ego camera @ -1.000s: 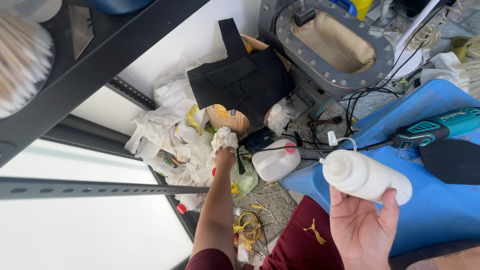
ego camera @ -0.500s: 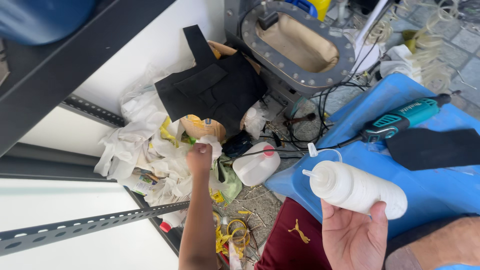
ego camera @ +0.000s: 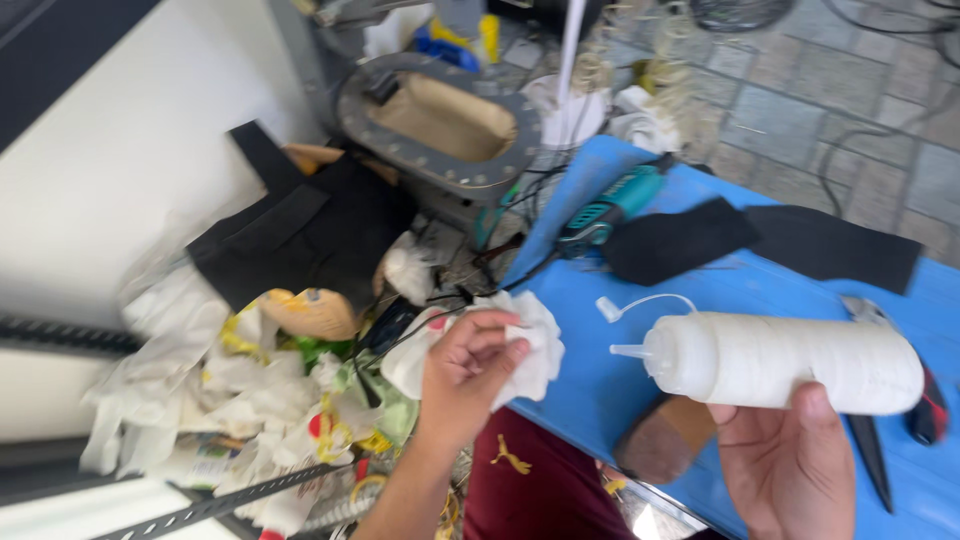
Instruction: The person applies glue to the sole of a brown shoe using a squeeze bottle and spreads it with a brush. The person repeatedly applies glue and spreads it across the sole surface.
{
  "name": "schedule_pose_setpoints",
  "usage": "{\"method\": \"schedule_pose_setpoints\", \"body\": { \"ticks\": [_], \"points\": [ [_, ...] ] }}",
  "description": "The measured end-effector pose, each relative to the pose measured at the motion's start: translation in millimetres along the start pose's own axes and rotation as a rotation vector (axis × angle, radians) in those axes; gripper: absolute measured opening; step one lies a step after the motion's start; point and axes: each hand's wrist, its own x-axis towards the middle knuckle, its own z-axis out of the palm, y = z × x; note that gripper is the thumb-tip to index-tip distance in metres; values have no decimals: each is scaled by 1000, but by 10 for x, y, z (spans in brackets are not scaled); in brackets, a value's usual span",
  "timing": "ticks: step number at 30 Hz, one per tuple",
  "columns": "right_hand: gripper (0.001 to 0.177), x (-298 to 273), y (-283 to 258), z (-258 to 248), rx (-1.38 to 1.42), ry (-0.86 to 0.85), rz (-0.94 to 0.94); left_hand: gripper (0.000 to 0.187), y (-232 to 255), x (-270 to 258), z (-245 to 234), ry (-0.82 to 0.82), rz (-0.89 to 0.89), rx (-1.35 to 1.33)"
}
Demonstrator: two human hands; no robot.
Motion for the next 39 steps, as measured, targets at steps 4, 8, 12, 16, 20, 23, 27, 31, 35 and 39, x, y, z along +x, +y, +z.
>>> {"method": "schedule_pose_setpoints", "body": {
  "ticks": [4, 8, 12, 16, 20, 23, 27, 31, 35, 39],
  "points": [
    [48, 99, -166, -330, -17, -28, -49, 21, -315, 13, 593, -142, -117, -172],
    [45, 183, -163, -610, -11, -24, -44, 19, -556, -3, 902, -127, -224, -312],
    [39, 321, -89, -783, -51, -56, -113, 23, -616, 61, 949, -140, -265, -368],
    [36, 463, -9, -878, 15, -76, -107, 25, -581, 166, 965, -218, -212, -193],
    [44, 489, 69, -921, 45, -45, -52, 25, -511, 260, 1043, -252, -3, 141],
    [43, 482, 112, -946, 77, -70, -39, 26, -439, 289, 1077, -273, 251, 386],
    [43, 453, 168, -967, 48, -77, -98, 21, -454, 314, 1122, -204, 454, 650],
    [46, 409, 169, -980, 26, -64, -113, 15, -579, 316, 1075, -193, 188, 491],
    [52, 416, 112, -995, 69, -63, -118, 15, -776, 382, 996, -119, -113, 93],
    [53, 422, 108, -979, 109, -34, -132, 16, -893, 400, 901, -73, -121, -62]
  ]
}}
